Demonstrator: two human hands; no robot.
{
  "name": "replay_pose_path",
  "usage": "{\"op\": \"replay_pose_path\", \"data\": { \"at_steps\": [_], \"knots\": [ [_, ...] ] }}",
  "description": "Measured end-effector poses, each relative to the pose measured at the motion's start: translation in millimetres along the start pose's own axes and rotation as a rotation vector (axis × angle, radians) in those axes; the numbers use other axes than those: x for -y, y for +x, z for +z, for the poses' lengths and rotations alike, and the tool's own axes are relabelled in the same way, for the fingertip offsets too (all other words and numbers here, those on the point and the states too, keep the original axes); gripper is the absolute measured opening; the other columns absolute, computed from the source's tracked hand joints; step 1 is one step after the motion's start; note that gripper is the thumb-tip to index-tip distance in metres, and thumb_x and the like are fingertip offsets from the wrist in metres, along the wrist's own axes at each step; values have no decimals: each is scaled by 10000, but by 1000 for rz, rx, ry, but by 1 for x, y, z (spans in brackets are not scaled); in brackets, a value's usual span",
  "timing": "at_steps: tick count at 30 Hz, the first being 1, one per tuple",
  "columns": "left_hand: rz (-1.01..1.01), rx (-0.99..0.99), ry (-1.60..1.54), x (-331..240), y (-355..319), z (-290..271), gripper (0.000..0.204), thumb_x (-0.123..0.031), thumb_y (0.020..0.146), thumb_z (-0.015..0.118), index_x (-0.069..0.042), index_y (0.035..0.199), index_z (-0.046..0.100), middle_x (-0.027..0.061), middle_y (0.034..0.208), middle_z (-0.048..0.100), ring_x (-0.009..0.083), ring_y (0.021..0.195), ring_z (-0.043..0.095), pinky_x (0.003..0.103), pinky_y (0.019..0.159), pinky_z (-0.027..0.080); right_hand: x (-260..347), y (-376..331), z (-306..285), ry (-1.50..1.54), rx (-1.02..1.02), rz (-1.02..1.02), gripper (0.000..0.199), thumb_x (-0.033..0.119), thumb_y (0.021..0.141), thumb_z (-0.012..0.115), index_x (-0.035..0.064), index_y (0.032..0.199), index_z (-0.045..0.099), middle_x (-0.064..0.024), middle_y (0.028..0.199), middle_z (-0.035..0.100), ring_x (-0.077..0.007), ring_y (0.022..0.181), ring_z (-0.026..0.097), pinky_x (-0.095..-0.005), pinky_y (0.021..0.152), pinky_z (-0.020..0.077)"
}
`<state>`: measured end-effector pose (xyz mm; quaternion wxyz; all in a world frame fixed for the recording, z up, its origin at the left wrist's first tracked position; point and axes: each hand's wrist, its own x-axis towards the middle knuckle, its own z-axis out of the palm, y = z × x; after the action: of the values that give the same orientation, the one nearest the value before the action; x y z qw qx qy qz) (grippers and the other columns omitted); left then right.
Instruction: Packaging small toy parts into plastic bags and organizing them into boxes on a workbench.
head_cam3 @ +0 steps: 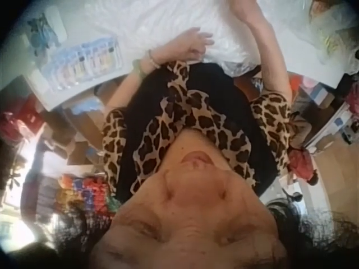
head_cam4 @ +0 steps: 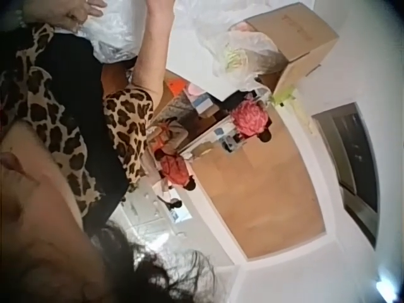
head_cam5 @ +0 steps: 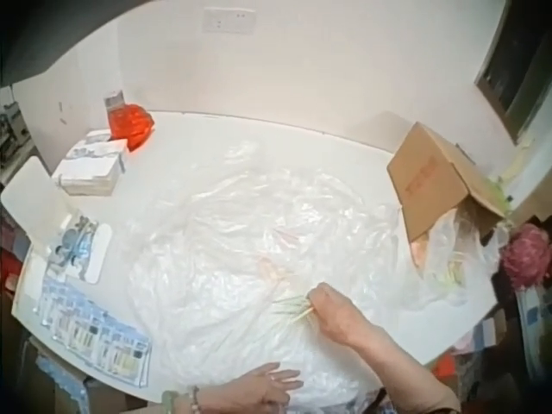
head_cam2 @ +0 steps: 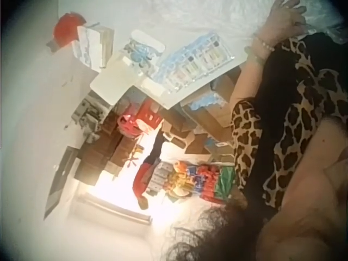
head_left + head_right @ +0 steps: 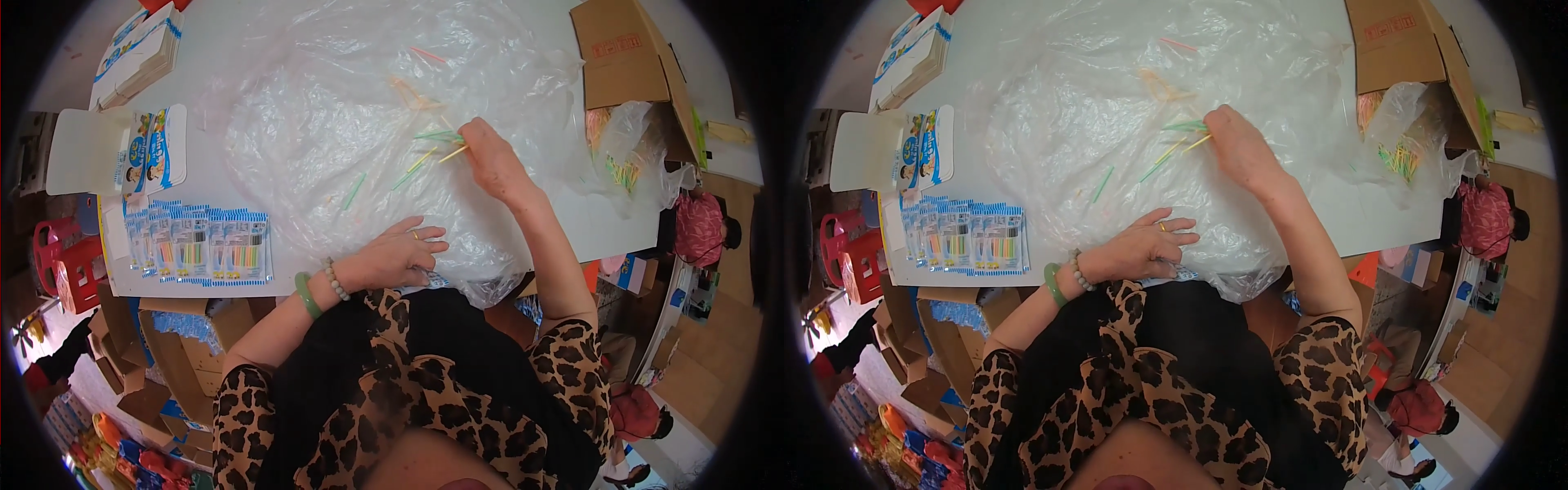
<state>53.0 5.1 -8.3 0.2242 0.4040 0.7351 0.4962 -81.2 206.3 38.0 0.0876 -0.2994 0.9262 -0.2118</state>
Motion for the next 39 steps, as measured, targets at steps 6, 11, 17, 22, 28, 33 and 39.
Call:
{"op": "replay_pose_path", "data": {
  "at_steps": [6,11,17,22,28,33,39],
  "knots": [
    [-15,3,-33,-2,2,-2,161,-168,741,695,-78,691,571,74,1320,536,245,1361,317,465,1132,135,21,2,24,-78,-46,-245,355,-15,765,509,23,1117,484,-187,948,497,-365,879,509,-408,746,441],
    [-6,-3,-36,-1,3,0,153,-169,740,696,-79,704,577,78,1323,533,245,1365,311,462,1133,134,36,2,17,-213,-97,-327,448,11,759,509,11,1205,466,-168,947,502,-339,879,518,-397,749,446],
    [-11,-7,-27,-1,1,0,130,-171,744,693,-87,732,594,81,1323,533,245,1364,316,460,1134,136,43,0,28,-177,68,-301,409,21,730,519,-12,1135,475,-134,951,491,-294,898,514,-376,790,433],
    [-17,-7,-40,-1,1,-1,123,-173,742,694,-93,740,601,83,1316,537,240,1362,320,460,1133,142,50,2,23,-219,103,-169,446,77,754,621,32,1178,490,-117,1007,505,-294,981,513,-416,851,419],
    [13,-21,-48,2,0,2,123,-184,750,659,-82,708,603,127,1310,533,277,1359,313,487,1132,136,46,0,17,-189,19,-275,478,153,726,692,50,1153,503,-107,1157,511,-283,1127,483,-412,945,368],
    [9,-21,-6,0,0,1,129,-188,750,690,-96,744,601,89,1298,549,240,1356,331,460,1134,146,47,-1,21,-236,54,-244,434,150,724,695,63,1110,518,-94,1093,521,-270,1065,504,-406,906,386],
    [14,-23,-14,1,0,0,133,-190,747,692,-95,741,600,88,1301,547,240,1353,335,457,1133,153,22,14,28,-271,36,-303,277,103,742,658,68,982,524,-84,942,516,-262,909,523,-379,794,422]
  ]
}}
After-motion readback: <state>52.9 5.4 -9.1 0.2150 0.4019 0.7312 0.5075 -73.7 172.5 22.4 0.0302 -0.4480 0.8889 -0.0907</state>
